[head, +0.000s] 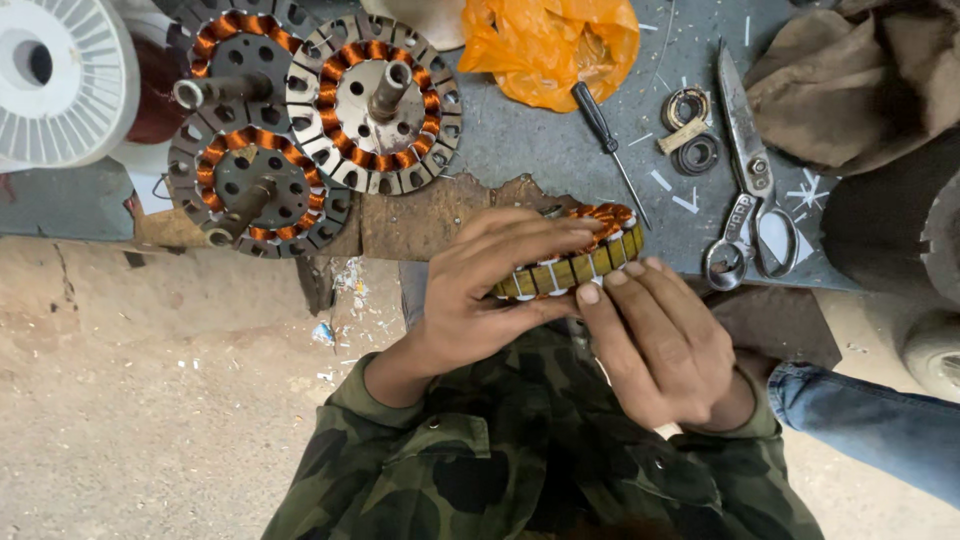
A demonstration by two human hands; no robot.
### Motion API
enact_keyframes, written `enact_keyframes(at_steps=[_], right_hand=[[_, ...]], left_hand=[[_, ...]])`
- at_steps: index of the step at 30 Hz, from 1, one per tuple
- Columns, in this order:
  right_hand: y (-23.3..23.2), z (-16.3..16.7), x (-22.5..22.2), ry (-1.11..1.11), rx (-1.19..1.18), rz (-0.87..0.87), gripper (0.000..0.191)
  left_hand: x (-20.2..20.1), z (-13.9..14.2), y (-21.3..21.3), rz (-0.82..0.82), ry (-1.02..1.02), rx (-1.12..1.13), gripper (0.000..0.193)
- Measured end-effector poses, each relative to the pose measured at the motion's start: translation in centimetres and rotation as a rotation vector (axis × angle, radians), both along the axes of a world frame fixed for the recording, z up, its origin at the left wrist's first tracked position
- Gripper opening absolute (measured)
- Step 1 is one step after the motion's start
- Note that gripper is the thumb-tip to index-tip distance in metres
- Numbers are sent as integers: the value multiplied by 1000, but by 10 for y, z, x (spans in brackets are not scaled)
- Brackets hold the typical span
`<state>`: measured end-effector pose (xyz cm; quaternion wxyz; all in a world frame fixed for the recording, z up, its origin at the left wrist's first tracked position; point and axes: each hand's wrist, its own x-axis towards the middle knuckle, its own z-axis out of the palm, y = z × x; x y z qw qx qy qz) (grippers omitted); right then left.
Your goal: The person cuts small white paper strips with scissors and inserts them into the slots of a copper-wound rotor. They repeat this process for multiple slots, then use a metal tool to press the strips into place.
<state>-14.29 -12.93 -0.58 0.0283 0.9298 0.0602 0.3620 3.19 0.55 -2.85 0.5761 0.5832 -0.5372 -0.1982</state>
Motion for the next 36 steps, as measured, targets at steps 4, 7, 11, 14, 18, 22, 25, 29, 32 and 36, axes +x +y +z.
enact_keyframes(at_steps=[4,7,11,14,18,22,25,29,32,36], right_hand=[[-8,-25,4,-95,23,44,18],[-13,-29,8,-141,44,60,17],[-7,-6,6,7,153,33,21],[10,22,-5,186,217,-73,27],[16,38,-1,235,264,-140,31],[7,46,9,237,318,-124,33],[6,46,14,111,423,-107,32],[10,38,15,20,467,-209,34],[14,32,13,4,503,-234,33],[14,25,12,10,573,-284,32]], left_hand=[[1,-2,-1,13,61,3,54],[2,-1,-3,8,61,-13,54],[2,0,-5,22,64,13,55],[5,-1,-6,-6,61,-15,56],[6,-1,-6,0,9,-6,55],[7,1,-6,-4,17,6,56],[7,0,-8,-14,-9,-18,54],[6,-3,-6,-23,-44,-19,52],[5,-5,-5,-25,-24,-32,51],[9,-5,-7,-25,4,-36,52]])
